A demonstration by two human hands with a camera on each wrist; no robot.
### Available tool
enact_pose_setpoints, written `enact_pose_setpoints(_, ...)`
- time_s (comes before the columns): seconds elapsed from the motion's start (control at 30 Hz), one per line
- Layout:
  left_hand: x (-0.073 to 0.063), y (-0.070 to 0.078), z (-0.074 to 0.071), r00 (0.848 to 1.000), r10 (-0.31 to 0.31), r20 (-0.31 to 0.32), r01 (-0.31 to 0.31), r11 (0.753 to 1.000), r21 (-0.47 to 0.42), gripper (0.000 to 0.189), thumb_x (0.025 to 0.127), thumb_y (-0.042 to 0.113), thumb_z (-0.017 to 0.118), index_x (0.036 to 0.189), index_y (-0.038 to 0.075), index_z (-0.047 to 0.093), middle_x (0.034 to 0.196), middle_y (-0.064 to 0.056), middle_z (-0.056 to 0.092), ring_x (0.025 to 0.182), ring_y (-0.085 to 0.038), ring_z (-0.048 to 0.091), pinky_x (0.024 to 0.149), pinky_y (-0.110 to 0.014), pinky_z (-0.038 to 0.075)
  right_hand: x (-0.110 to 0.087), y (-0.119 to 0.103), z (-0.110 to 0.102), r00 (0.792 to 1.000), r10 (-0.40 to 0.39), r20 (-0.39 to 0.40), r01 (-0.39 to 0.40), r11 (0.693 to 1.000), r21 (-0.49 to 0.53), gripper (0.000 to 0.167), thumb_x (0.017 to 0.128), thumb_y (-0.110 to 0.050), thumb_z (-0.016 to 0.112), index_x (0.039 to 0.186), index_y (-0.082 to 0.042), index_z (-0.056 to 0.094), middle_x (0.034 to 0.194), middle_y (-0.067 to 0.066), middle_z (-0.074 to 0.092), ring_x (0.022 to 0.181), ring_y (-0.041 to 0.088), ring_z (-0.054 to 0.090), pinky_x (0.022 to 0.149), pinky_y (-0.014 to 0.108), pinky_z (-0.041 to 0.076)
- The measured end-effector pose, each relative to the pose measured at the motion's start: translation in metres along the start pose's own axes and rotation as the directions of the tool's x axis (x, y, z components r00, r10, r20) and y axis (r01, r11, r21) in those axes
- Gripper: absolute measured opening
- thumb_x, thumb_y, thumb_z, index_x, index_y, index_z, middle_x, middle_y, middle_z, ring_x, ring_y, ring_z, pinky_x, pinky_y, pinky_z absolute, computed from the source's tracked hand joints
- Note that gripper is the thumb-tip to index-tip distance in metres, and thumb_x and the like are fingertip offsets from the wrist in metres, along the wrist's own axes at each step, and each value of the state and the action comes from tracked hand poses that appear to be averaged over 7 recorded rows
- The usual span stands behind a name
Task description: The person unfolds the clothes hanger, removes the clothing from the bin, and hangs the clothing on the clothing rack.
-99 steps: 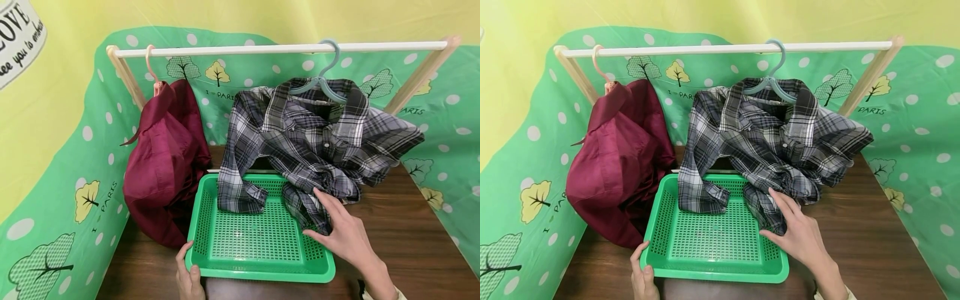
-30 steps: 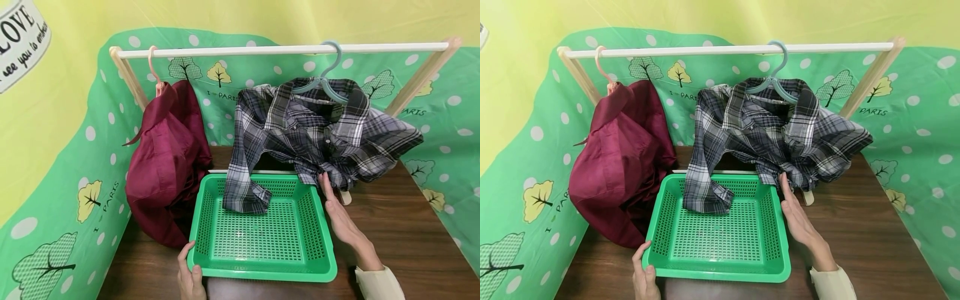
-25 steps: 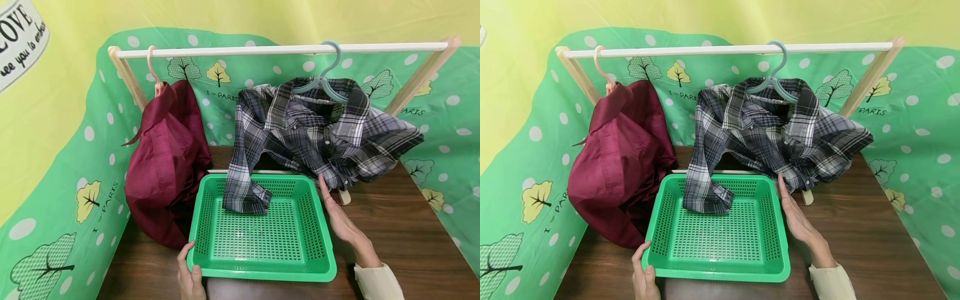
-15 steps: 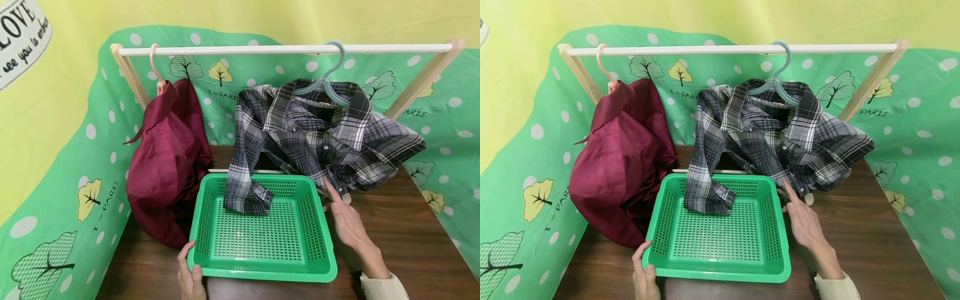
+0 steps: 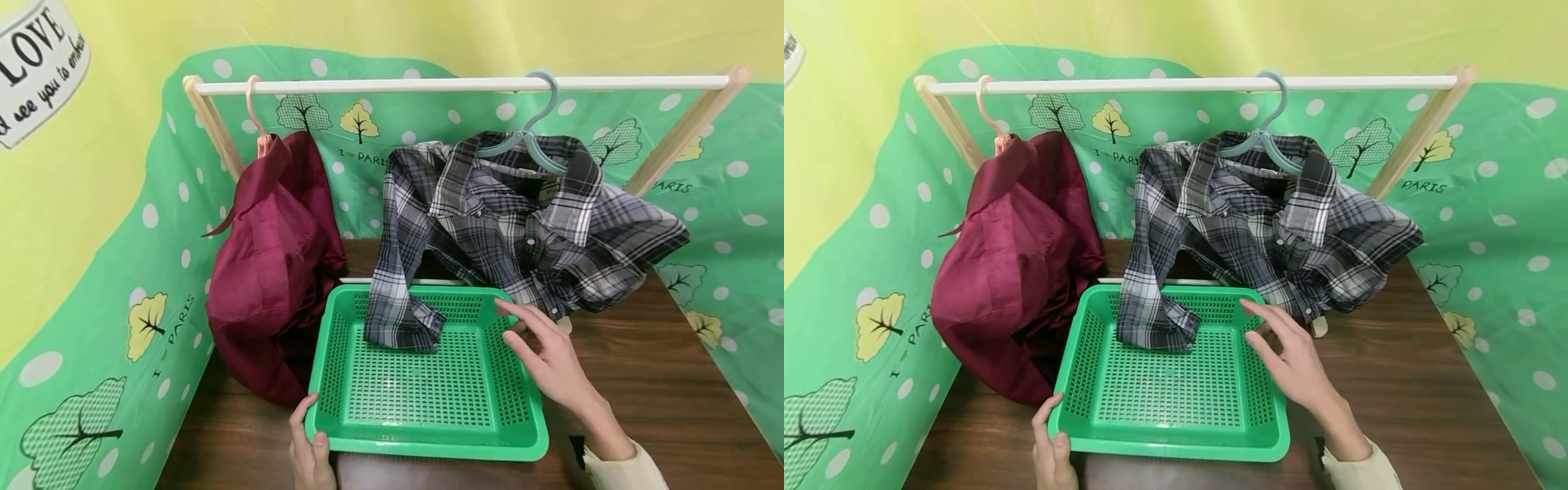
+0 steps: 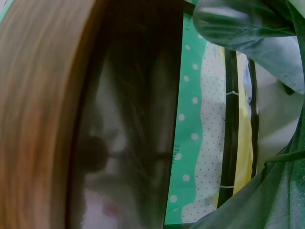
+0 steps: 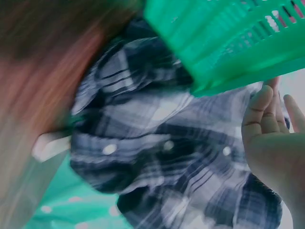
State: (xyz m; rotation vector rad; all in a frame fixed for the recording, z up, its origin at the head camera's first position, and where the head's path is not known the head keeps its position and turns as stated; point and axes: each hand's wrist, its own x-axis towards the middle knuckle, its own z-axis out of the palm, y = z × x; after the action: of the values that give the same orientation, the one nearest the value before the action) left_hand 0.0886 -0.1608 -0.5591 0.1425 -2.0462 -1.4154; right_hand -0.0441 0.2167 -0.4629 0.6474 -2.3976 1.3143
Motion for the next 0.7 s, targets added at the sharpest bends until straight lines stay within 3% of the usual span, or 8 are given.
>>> enact_pose_setpoints(0.13,0.0,0.001,0.001,1.0,0.027,-0.007,-0.027,1.0,-0.011,0.049,0.115,0.024,0.046,0.152,-0.004,0.06,0.139,0.019,0.072,0.112,0.002,0.075,0.094,-0.011,0.057,0.01,-0.01,0.004,0.991,0.078,0.111,-0.078,0.997,-0.002,0.052,0.109,-0.001,0.07,0.158,-0.018,0.066,0.145,0.004,0.072,0.1,0.001,0.067,0.08,0.022,0.055)
enact_pose_setpoints(0.27,0.0,0.002,0.001,0.999,0.031,-0.007,-0.032,0.999,-0.023,0.049,0.115,0.023,0.046,0.153,-0.004,0.06,0.139,0.017,0.072,0.112,0.001,0.075,0.094,-0.011,0.057,0.017,-0.014,0.008,0.956,0.146,0.254,-0.156,0.988,0.017,0.045,0.114,-0.012,0.066,0.158,-0.023,0.065,0.151,0.005,0.069,0.103,0.005,0.068,0.083,0.029,0.059)
enact_pose_setpoints(0.43,0.0,0.001,0.001,0.999,0.041,-0.011,-0.041,0.998,-0.037,0.048,0.113,0.02,0.046,0.152,-0.004,0.06,0.138,0.016,0.073,0.111,0.0,0.075,0.092,-0.012,0.058,0.029,-0.022,0.013,0.908,0.206,0.365,-0.26,0.96,0.105,0.039,0.117,-0.018,0.064,0.156,-0.016,0.065,0.151,0.015,0.065,0.098,0.009,0.073,0.078,0.032,0.062)
enact_pose_setpoints(0.57,0.001,-0.001,0.001,0.998,0.067,-0.016,-0.068,0.996,-0.05,0.048,0.112,0.018,0.046,0.152,-0.005,0.06,0.139,0.013,0.074,0.112,-0.001,0.075,0.093,-0.012,0.058,0.041,-0.031,0.019,0.831,0.269,0.486,-0.397,0.9,0.18,0.043,0.119,-0.022,0.06,0.16,-0.008,0.059,0.145,0.025,0.061,0.092,0.017,0.075,0.073,0.038,0.064)
enact_pose_setpoints(0.7,0.001,-0.002,0.001,0.997,0.076,-0.011,-0.077,0.996,-0.042,0.047,0.113,0.017,0.046,0.152,-0.006,0.059,0.139,0.013,0.074,0.111,-0.001,0.075,0.091,-0.012,0.058,0.049,-0.037,0.034,0.753,0.332,0.568,-0.521,0.828,0.207,0.049,0.119,-0.025,0.06,0.164,-0.006,0.054,0.153,0.032,0.053,0.096,0.026,0.074,0.076,0.044,0.065)
